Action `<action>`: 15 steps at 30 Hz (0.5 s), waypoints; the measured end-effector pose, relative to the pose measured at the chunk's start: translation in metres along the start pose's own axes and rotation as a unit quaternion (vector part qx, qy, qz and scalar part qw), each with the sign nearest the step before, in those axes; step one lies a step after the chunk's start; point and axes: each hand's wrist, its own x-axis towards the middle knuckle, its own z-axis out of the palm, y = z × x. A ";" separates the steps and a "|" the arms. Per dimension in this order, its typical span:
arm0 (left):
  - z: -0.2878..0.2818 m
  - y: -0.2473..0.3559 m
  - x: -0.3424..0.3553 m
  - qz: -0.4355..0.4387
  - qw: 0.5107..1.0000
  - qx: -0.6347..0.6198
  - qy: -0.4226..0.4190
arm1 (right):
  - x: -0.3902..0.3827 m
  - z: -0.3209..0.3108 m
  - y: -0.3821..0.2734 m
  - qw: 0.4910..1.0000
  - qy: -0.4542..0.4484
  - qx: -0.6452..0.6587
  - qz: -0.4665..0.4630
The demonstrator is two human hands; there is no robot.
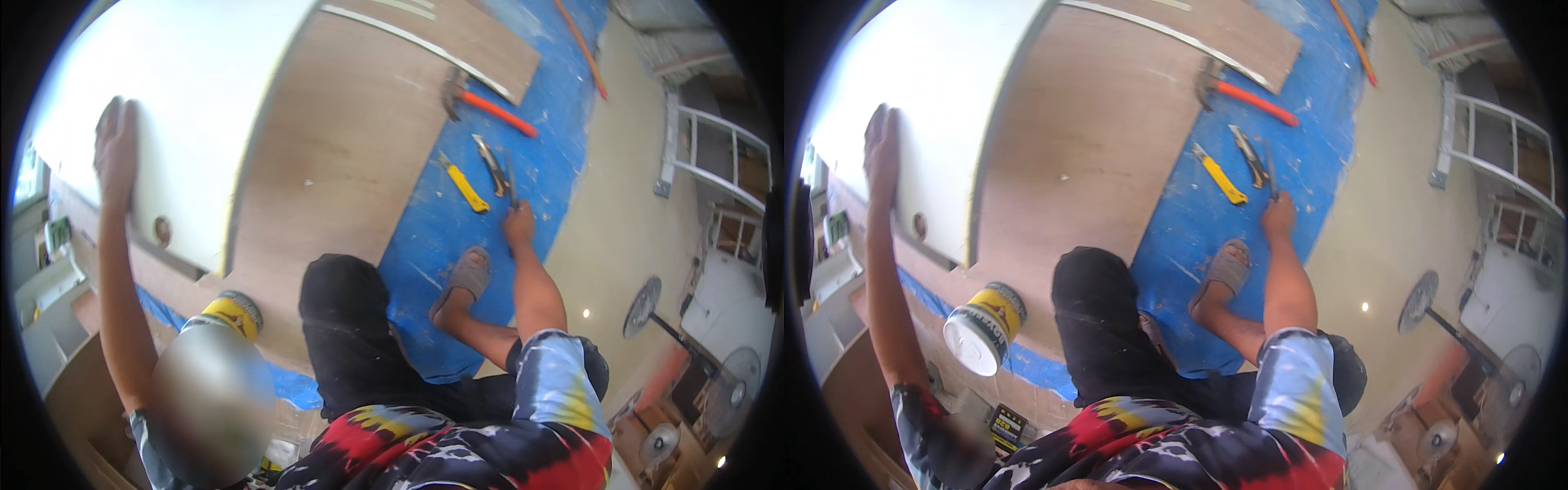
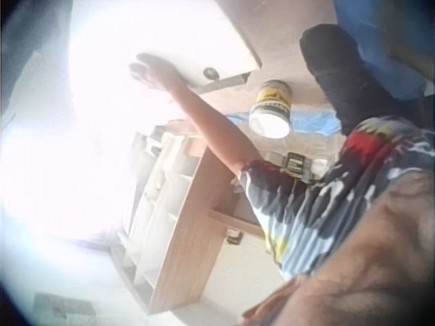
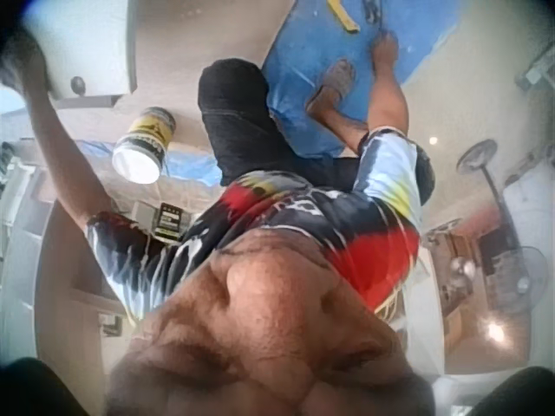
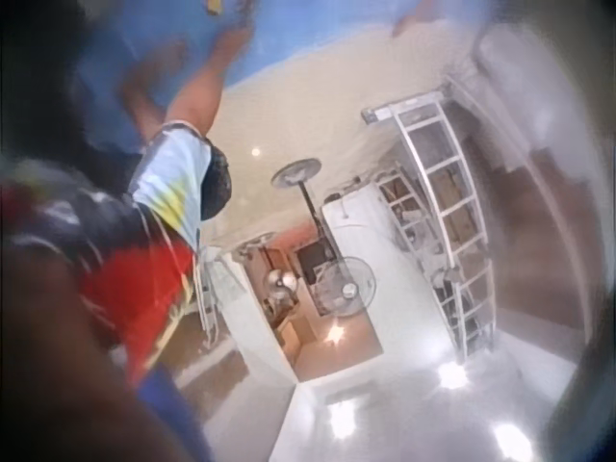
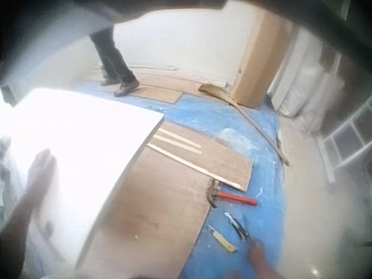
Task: The person kneels on the floor and applies a strip of edge banding to the edge of a white cabinet door. They use a hammer to tap the strip into place and a utility knife to trim the excess material flush with the door's edge.
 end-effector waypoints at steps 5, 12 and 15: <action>-0.011 0.026 -0.012 -0.015 0.996 -0.081 -0.016 | 0.008 -0.032 -0.077 0.895 -0.056 0.325 0.301; -0.037 0.060 -0.026 -0.055 0.992 -0.086 -0.069 | -0.118 -0.165 -0.265 0.754 -0.133 0.642 0.030; -0.054 0.074 -0.049 -0.051 0.992 -0.077 -0.090 | -0.163 -0.209 -0.296 0.831 -0.204 0.482 -0.190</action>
